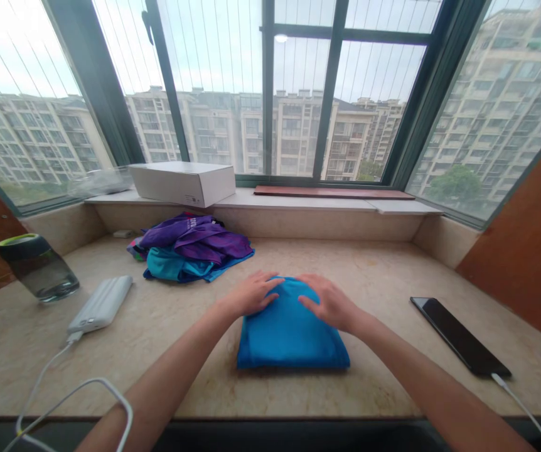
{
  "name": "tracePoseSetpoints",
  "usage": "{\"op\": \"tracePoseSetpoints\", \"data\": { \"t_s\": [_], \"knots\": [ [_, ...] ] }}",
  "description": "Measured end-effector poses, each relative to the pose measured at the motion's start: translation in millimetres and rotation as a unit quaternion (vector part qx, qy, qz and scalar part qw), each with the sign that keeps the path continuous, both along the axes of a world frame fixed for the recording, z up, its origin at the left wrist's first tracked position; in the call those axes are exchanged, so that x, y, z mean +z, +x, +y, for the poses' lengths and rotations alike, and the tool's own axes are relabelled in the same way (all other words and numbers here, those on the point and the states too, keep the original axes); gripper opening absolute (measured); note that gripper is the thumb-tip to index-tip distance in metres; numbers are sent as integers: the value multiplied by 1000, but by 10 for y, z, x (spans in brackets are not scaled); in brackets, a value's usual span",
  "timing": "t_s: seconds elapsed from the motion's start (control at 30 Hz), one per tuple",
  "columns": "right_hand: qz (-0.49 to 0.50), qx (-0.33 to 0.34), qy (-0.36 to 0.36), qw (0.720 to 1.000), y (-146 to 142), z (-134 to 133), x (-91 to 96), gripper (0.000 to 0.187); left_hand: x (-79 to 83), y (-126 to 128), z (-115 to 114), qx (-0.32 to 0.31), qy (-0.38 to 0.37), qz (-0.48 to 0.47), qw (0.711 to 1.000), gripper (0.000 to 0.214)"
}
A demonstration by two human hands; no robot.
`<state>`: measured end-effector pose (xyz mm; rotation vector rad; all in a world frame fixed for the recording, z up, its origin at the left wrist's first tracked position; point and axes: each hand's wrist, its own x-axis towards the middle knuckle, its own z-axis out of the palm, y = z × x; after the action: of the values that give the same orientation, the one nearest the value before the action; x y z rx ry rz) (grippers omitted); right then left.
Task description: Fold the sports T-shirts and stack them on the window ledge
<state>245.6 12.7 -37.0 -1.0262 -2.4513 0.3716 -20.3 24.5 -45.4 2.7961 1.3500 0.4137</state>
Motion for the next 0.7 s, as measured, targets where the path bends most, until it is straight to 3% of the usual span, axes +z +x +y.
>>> {"op": "tracePoseSetpoints", "data": {
  "t_s": [0.07,0.13,0.3,0.4,0.5,0.57,0.7],
  "knots": [
    [-61,91,-36,993,-24,-89,-72,52,-153,-3,38,-7,-20,-1,1000,42],
    [-110,123,-54,985,-45,-98,-149,57,-246,2,82,19,-27,-15,999,40],
    [-120,65,-4,991,-48,165,-255,52,-235,-22,126,88,66,-53,992,38],
    [-94,67,18,993,40,234,-216,37,-205,-45,64,38,91,-49,994,39],
    [-76,136,-47,987,197,182,-174,40,-249,-43,7,-20,42,-27,999,39],
    [-75,150,-84,982,295,141,-188,49,-293,-36,-4,-18,-4,-19,1000,42],
    [-74,136,-41,987,347,123,-290,33,-328,-42,5,-10,-42,-29,999,45]
  ]
}}
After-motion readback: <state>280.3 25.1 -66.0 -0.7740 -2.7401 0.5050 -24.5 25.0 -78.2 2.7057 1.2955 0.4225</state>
